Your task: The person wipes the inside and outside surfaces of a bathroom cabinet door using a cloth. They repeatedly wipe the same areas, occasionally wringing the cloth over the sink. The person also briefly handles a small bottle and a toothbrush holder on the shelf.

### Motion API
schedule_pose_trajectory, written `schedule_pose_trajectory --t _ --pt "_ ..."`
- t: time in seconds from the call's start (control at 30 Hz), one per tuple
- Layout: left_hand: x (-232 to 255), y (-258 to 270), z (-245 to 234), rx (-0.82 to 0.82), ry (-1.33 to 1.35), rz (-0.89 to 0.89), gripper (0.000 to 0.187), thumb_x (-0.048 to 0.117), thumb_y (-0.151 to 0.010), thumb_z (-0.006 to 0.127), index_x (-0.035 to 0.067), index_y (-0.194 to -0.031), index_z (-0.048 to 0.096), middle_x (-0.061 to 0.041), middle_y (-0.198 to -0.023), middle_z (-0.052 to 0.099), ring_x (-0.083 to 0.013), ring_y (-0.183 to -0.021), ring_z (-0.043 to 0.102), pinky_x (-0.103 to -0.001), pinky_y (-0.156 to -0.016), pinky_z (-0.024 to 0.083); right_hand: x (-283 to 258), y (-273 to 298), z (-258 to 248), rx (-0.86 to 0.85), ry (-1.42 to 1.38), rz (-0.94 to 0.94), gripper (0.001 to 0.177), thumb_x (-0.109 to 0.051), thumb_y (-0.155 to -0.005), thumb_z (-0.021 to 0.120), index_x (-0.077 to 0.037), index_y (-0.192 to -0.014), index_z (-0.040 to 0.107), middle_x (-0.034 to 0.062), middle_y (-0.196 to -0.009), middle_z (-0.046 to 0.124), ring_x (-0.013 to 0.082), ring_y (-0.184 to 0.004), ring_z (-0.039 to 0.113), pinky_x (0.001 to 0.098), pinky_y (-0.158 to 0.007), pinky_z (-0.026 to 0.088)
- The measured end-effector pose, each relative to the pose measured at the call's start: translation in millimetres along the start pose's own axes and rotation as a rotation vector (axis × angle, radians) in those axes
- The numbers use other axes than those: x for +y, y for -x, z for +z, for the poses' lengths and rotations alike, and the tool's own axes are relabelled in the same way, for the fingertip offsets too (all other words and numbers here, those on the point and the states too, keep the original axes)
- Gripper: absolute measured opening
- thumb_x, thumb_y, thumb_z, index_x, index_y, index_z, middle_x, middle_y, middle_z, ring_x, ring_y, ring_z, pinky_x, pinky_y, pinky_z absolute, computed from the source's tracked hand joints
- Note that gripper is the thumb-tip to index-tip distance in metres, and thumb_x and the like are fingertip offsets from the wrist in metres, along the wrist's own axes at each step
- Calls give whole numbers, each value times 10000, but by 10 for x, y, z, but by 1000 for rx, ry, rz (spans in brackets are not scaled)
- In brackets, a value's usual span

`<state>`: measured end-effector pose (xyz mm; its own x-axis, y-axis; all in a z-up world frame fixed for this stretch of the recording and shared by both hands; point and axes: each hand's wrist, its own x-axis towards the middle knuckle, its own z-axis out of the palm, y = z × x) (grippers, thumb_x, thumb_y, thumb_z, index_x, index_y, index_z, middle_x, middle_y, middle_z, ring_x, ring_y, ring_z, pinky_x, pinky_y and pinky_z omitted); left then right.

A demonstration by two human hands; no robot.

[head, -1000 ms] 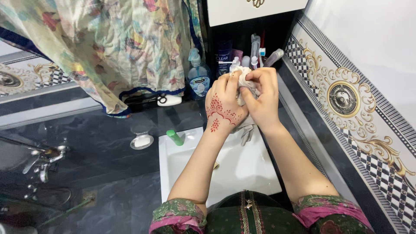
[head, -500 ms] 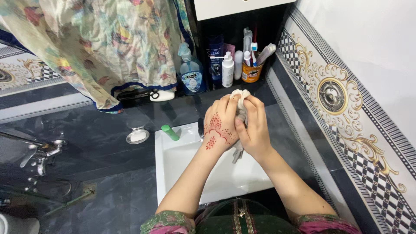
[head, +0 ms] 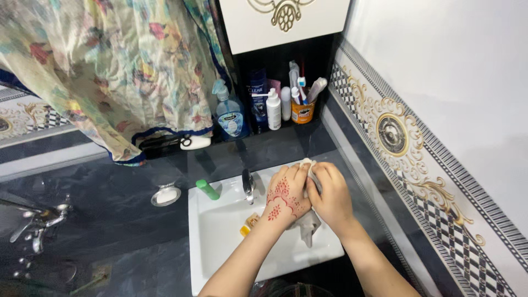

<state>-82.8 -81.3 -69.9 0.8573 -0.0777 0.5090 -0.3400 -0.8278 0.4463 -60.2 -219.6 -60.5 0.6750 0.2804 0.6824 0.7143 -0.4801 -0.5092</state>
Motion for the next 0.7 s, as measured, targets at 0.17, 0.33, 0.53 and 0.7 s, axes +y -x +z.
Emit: schedule_pose_trajectory --t 0.17,0.33,0.53,0.7 --pt "119 34 10 -30 8 10 598 196 -752 702 0 -1309 610 -147 -1194 681 -338 -1016 611 -465 -870 498 20 84 -34 24 26 32 220 -44 -838 688 8 -1040 618 190 -1088 646 409 -989 642 461 -862 515" --pt "125 72 -41 16 14 28 604 205 -759 709 -10 -1314 606 -159 -1192 681 -347 -1030 614 -469 -870 496 -14 100 11 46 31 23 224 -35 -826 698 2 -1031 616 183 -1080 644 406 -979 642 463 -850 514" --pt "48 10 -113 184 -12 88 561 173 -796 701 9 -1326 616 -189 -1248 665 -346 -1038 616 -452 -882 503 -131 -51 46 95 41 -47 237 -47 -855 705 4 -1067 613 177 -1116 641 396 -1021 633 455 -899 509" --pt "-103 -237 -168 278 -48 165 585 144 -786 702 54 -1357 612 -138 -1245 667 -328 -1082 606 -465 -902 483 -193 -229 40 145 83 -148 329 -54 -880 681 32 -1187 599 203 -1230 616 411 -1151 586 482 -1015 469"
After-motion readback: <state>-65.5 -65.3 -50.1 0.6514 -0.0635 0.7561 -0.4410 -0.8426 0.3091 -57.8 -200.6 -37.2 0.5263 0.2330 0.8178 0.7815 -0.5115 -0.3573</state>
